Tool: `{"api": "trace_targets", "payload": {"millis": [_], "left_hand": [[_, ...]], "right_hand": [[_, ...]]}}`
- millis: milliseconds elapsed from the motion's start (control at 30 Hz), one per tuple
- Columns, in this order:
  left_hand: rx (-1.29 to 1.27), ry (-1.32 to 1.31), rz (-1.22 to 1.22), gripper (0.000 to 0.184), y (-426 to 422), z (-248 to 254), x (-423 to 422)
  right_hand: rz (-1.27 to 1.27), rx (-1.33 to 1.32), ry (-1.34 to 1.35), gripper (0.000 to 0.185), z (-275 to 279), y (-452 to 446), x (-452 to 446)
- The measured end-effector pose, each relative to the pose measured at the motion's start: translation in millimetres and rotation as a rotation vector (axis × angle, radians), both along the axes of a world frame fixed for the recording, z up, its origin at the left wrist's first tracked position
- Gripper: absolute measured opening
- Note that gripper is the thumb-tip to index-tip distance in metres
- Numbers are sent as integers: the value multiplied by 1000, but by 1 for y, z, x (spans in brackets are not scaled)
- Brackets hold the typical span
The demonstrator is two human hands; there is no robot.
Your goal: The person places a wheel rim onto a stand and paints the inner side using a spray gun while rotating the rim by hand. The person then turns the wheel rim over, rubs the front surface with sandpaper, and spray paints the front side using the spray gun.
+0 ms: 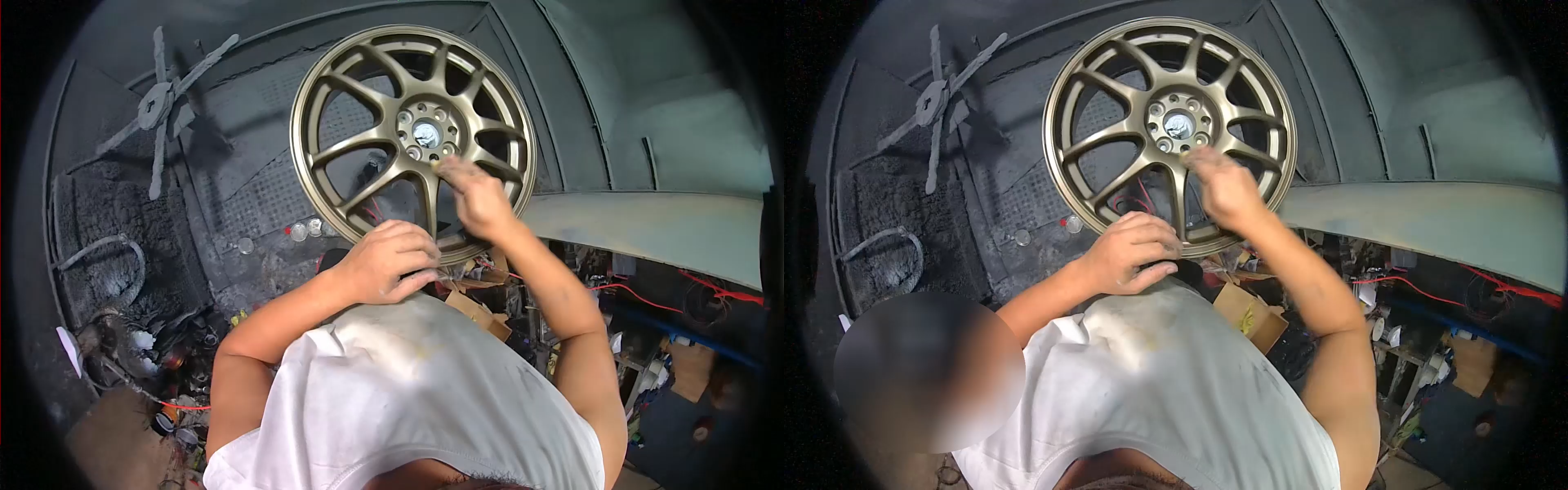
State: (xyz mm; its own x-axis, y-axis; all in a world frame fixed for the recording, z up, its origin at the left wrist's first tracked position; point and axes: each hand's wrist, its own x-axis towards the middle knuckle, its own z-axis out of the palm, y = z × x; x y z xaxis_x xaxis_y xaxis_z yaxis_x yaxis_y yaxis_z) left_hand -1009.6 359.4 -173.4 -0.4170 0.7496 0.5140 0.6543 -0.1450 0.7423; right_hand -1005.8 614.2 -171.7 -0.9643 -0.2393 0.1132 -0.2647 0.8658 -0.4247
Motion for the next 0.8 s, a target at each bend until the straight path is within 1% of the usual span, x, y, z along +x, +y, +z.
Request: {"api": "trace_targets", "payload": {"millis": [33,67,100,167,200,233,300,333,367,400,433,467,500,533,567,600,633,667,700,733,767,800], "left_hand": [[-14,24,20,21,2,0,-2],[-24,25,37,19,4,0,-1],[-34,31,26,19,8,0,2],[-78,80,102,18,17,6,8],[-89,113,149,16,22,10,14],[-101,140,159,16,23,12,17],[-56,189,258,14,29,17,26],[22,215,300,14,31,22,22],[53,190,416,12,33,28,22],[103,154,513,14,38,31,19],[87,92,577,15,42,31,11],[-32,177,637,21,49,32,5],[-229,223,607,33,56,24,-1],[-441,382,593,42,68,13,0],[-642,547,563,51,85,6,1],[-745,516,591,58,103,7,5],[-839,485,598,65,125,5,12],[-925,388,630,71,151,7,19],[-879,294,641,75,175,1,18],[-892,295,682,77,195,-17,9],[-867,286,703,79,210,-21,5],[-871,351,717,77,216,-24,-4]], "right_hand": [[-20,-107,-41,37,7,-15,2],[-60,-189,-182,36,28,-24,-2],[-84,-139,-4,35,17,-14,-9],[9,70,478,32,11,19,-44],[-180,131,271,26,-1,26,-39],[-129,57,255,22,-19,22,-30],[-95,-58,219,20,-27,-17,-9],[-113,-123,71,19,-15,-30,0],[-137,-188,-69,19,3,-35,9],[-82,-349,-96,17,17,-32,27],[-24,-508,-126,15,25,-28,54],[22,-554,-25,20,18,-19,87],[62,-595,77,25,5,-6,119],[30,-601,96,25,-4,14,150],[-9,-647,-3,24,-15,39,184],[-67,-695,-102,24,-28,64,213],[-153,-691,-85,24,-51,93,237],[-346,-622,-259,25,-82,126,267],[-534,-565,-441,27,-113,156,303],[-708,-585,-346,26,-143,184,337],[-858,-595,-248,25,-177,208,364],[-952,-564,-240,24,-212,244,392]]}}
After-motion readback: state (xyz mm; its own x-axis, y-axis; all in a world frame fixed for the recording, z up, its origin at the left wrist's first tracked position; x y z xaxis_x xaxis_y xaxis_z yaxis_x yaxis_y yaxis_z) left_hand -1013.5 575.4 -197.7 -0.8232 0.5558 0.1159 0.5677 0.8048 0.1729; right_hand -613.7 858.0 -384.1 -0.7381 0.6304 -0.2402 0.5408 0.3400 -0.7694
